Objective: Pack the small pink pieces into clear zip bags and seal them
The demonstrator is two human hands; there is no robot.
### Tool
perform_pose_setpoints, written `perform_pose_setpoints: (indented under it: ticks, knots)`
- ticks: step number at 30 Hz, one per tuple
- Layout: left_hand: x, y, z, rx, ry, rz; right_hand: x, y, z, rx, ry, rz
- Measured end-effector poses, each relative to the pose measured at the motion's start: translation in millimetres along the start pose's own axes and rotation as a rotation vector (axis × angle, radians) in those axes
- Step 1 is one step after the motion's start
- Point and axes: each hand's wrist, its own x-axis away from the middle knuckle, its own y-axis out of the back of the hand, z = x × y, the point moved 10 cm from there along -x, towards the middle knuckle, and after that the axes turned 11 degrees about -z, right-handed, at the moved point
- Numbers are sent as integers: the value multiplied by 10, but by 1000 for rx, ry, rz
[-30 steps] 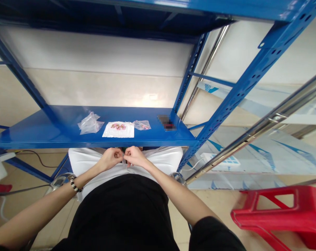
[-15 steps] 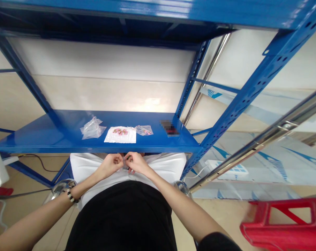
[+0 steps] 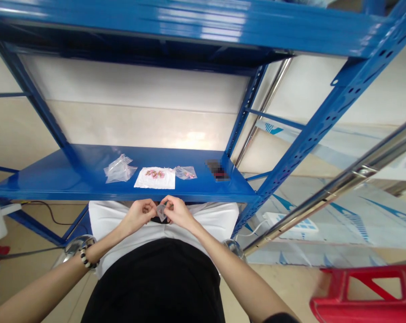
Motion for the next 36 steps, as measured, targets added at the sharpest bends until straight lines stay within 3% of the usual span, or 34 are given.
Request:
perform_pose_setpoints:
  ticks: [7, 9, 12, 14, 17, 25, 28, 32, 36]
  knots:
    - [-11, 185, 37, 226, 111, -103, -13, 98, 230, -266, -61, 31]
    - [77, 114, 149, 321, 246, -76, 6, 103, 265, -332, -77, 28]
    - [259, -148, 229, 538, 436, 73, 38, 83, 291, -379, -70, 28]
    - [325, -279, 210, 668, 492, 148, 32, 91, 265, -367, -68, 13]
    - [267, -283, 221, 696, 488, 122, -39, 163, 188, -308, -64, -37]
    - [8, 26, 129, 612, 258, 1, -145, 284, 211, -288, 19, -121]
    - [-97, 266, 83, 645, 204, -84, -115, 306, 280, -332, 39, -156]
    - [-494, 734, -38, 695, 96, -231, -312, 349, 441, -309, 136, -181]
    - [-1051, 1091, -195, 590, -57, -279, -855, 388, 516, -240, 201, -238]
